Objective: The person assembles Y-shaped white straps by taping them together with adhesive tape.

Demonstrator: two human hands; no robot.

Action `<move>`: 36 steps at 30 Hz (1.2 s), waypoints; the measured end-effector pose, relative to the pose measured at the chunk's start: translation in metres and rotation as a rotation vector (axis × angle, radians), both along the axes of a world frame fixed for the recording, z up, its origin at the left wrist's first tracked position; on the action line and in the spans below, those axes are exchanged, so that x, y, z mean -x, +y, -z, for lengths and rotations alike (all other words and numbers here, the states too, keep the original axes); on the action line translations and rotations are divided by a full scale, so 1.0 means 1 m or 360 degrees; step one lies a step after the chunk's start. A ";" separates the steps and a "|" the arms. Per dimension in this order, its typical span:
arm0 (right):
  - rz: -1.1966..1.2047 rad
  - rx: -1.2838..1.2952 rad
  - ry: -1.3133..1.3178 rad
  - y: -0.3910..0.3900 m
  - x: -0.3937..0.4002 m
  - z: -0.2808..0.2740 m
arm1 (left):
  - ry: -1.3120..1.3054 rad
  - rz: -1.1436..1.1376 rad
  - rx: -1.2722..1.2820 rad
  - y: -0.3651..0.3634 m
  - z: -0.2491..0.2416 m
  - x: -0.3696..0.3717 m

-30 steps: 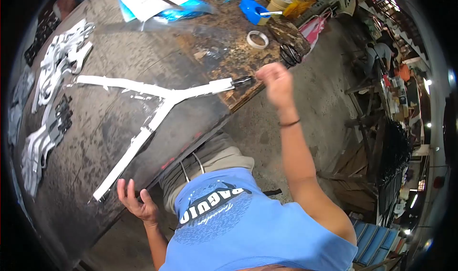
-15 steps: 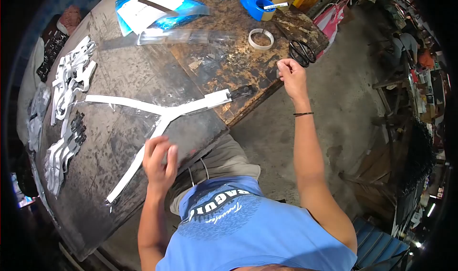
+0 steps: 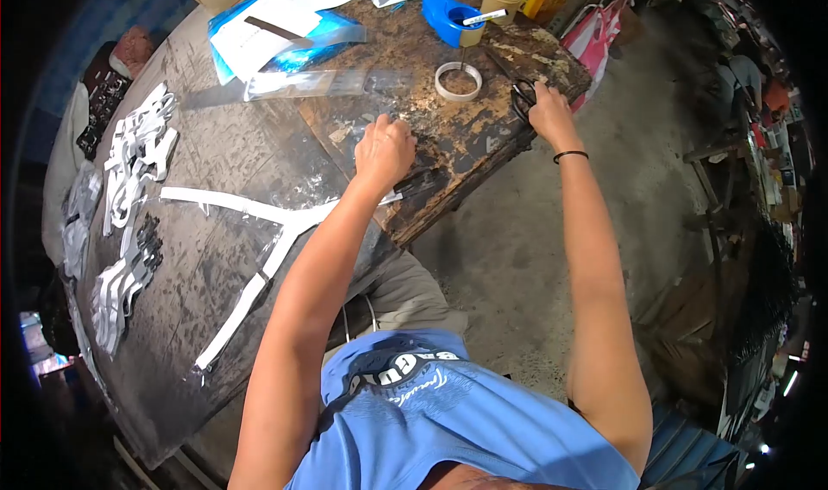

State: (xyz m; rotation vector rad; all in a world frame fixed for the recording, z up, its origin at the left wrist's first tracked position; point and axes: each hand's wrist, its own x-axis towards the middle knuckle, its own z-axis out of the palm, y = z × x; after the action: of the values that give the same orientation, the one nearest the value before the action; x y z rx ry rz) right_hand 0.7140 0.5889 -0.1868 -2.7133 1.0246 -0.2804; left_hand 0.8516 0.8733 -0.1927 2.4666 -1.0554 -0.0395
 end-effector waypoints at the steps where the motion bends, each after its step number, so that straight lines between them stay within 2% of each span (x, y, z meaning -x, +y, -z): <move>1: -0.0018 0.0083 0.0046 0.000 -0.002 0.001 | 0.0117 -0.0006 0.0051 -0.001 -0.003 -0.005; 4: -0.0049 0.0137 0.0069 0.002 -0.004 0.002 | 0.0248 -0.0011 0.0177 -0.002 -0.007 -0.023; 6: -0.0012 0.0142 0.0208 0.004 -0.007 -0.004 | 0.0649 0.0009 0.0220 -0.002 -0.017 -0.035; 8: 0.0021 0.0074 0.0277 0.006 -0.011 -0.013 | 0.0729 -0.0014 0.0215 0.000 -0.030 -0.037; 10: 0.0159 -0.0157 0.0318 0.008 -0.009 -0.017 | 0.1426 -0.0064 0.0285 0.002 -0.035 -0.041; 11: 0.0153 -0.0157 0.0307 0.006 -0.007 -0.016 | 0.1415 -0.0068 0.0288 0.004 -0.036 -0.040; 13: 0.0150 -0.0221 0.0250 -0.003 0.003 -0.008 | 0.1717 -0.0150 0.0381 0.010 -0.041 -0.032; 14: 0.0148 -0.0225 0.0249 -0.008 0.012 0.002 | 0.1715 -0.0153 0.0378 0.012 -0.041 -0.029; 16: 0.0191 -0.0872 -0.0476 -0.008 0.031 0.016 | 0.1862 -0.0108 0.0358 0.015 -0.038 -0.024; 17: 0.0194 -0.0875 -0.0467 -0.003 0.045 0.015 | 0.1871 -0.0111 0.0354 0.016 -0.036 -0.021; 19: 0.0061 -0.1781 -0.0792 0.039 0.074 -0.015 | 0.1951 -0.0083 0.0370 0.012 -0.032 -0.012; 20: 0.0070 -0.1782 -0.0786 0.056 0.083 -0.015 | 0.1960 -0.0082 0.0366 0.009 -0.030 -0.008; 22: -0.0269 -0.2051 -0.1069 0.081 0.098 -0.015 | 0.2007 -0.0058 0.0418 0.005 -0.029 0.002; 24: -0.0508 -0.2202 -0.1022 0.088 0.110 0.002 | 0.1996 -0.0061 0.0401 0.002 -0.030 0.009; 26: -0.0636 -0.2401 -0.0736 0.087 0.120 0.006 | 0.2070 -0.0144 0.0494 0.002 -0.031 0.013; 30: -0.0648 -0.2423 -0.0280 0.096 0.118 -0.003 | 0.2148 -0.0138 0.0547 0.007 -0.029 0.016; 31: -0.0657 -0.2425 -0.0280 0.095 0.116 -0.003 | 0.2184 -0.0110 0.0568 0.010 -0.029 0.019; 33: -0.0781 -0.2247 -0.0057 0.094 0.110 -0.002 | 0.2236 -0.0062 0.0607 0.017 -0.030 0.024; 36: -0.0899 -0.2208 0.0098 0.095 0.103 -0.009 | 0.2367 -0.0086 0.0705 0.029 -0.031 0.037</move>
State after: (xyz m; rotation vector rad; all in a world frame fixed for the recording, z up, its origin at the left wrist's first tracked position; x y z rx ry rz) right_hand 0.6108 0.6837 -0.1776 -1.5660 0.1831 0.4607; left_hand 0.8149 0.9025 -0.1613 1.3752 -0.2363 -1.2272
